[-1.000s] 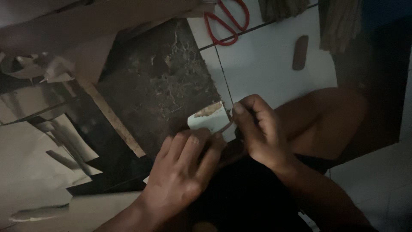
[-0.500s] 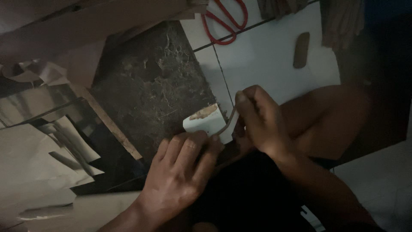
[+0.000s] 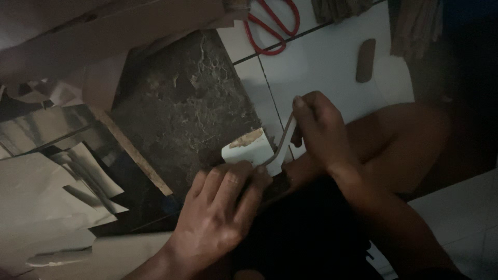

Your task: The person sits on the floor and repeatedly rubs a small white block against the edge of a thin brown leather strip to smooth it. They handle multiple leather strips one at a time, occasionally picking up a new strip from a pile on the floor.

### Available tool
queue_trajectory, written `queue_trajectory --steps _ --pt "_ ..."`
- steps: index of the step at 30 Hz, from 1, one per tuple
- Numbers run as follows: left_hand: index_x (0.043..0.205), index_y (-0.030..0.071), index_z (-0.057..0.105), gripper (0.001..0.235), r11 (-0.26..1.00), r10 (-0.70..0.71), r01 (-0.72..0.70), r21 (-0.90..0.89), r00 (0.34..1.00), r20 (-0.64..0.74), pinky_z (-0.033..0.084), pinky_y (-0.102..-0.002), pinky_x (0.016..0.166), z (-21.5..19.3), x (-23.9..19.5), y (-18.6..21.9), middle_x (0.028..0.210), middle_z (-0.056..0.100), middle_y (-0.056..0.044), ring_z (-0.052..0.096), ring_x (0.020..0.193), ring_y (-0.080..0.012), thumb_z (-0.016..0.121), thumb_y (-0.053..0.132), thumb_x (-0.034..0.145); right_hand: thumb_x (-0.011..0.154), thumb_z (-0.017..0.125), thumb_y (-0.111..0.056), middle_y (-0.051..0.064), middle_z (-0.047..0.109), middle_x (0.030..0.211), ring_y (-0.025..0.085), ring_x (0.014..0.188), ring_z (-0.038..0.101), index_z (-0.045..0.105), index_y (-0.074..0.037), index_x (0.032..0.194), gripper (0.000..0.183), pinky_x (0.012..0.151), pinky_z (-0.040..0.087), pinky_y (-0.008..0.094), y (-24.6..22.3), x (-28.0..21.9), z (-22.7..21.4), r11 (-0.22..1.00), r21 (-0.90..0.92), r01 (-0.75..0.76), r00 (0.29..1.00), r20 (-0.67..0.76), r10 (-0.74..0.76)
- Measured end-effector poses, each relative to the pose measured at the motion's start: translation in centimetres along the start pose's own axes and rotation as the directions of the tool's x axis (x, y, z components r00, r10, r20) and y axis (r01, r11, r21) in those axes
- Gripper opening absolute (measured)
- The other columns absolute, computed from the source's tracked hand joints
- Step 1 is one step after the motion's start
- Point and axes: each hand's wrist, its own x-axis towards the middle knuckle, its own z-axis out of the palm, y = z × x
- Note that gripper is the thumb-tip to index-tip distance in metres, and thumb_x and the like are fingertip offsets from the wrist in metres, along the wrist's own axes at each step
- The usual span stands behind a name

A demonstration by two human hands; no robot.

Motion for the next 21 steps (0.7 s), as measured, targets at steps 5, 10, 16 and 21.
queue_trajectory --steps 5,10,16,21 --pt "0.116 0.003 0.073 0.023 1.0 0.008 -0.007 -0.005 1.0 0.001 0.052 -0.04 0.073 0.2 0.1 0.0 0.116 0.061 -0.015 0.064 0.095 -0.0231 0.066 0.009 0.094 0.107 0.051 -0.03 0.005 0.059 0.072 0.012 0.058 0.059 0.059 -0.001 0.103 0.03 0.049 0.05 0.03 0.5 1.0 -0.3 0.999 -0.022 -0.04 0.999 -0.036 0.039" --pt "0.111 0.002 0.073 0.02 0.999 0.021 -0.021 0.027 1.0 0.005 0.052 -0.039 0.072 0.1 0.5 0.0 0.115 0.063 -0.016 0.065 0.094 -0.0234 0.066 0.009 0.093 0.109 0.052 -0.031 0.007 0.058 0.073 0.013 0.057 0.057 0.057 0.001 0.102 0.032 0.05 0.049 0.03 1.0 1.8 -0.4 0.998 0.062 -0.029 0.998 -0.045 0.032" --pt "0.111 0.003 0.075 0.018 1.0 0.002 -0.001 0.011 0.998 -0.068 0.051 -0.039 0.073 0.4 1.2 0.4 0.113 0.065 -0.012 0.065 0.092 -0.0208 0.067 0.011 0.098 0.109 0.05 -0.035 0.007 0.059 0.072 0.013 0.056 0.061 0.058 -0.001 0.1 0.035 0.049 0.05 0.03 1.3 2.7 -1.0 0.991 -0.124 -0.046 0.993 -0.109 0.032" --pt "0.112 0.004 0.075 0.019 1.0 0.02 -0.019 0.015 0.996 -0.082 0.05 -0.038 0.073 0.5 1.7 0.5 0.112 0.066 -0.01 0.064 0.091 -0.0189 0.066 0.012 0.098 0.108 0.052 -0.033 0.007 0.058 0.073 0.014 0.058 0.058 0.058 -0.003 0.103 0.032 0.052 0.051 0.031 1.9 3.7 -1.7 0.994 -0.051 -0.101 0.984 -0.152 0.092"
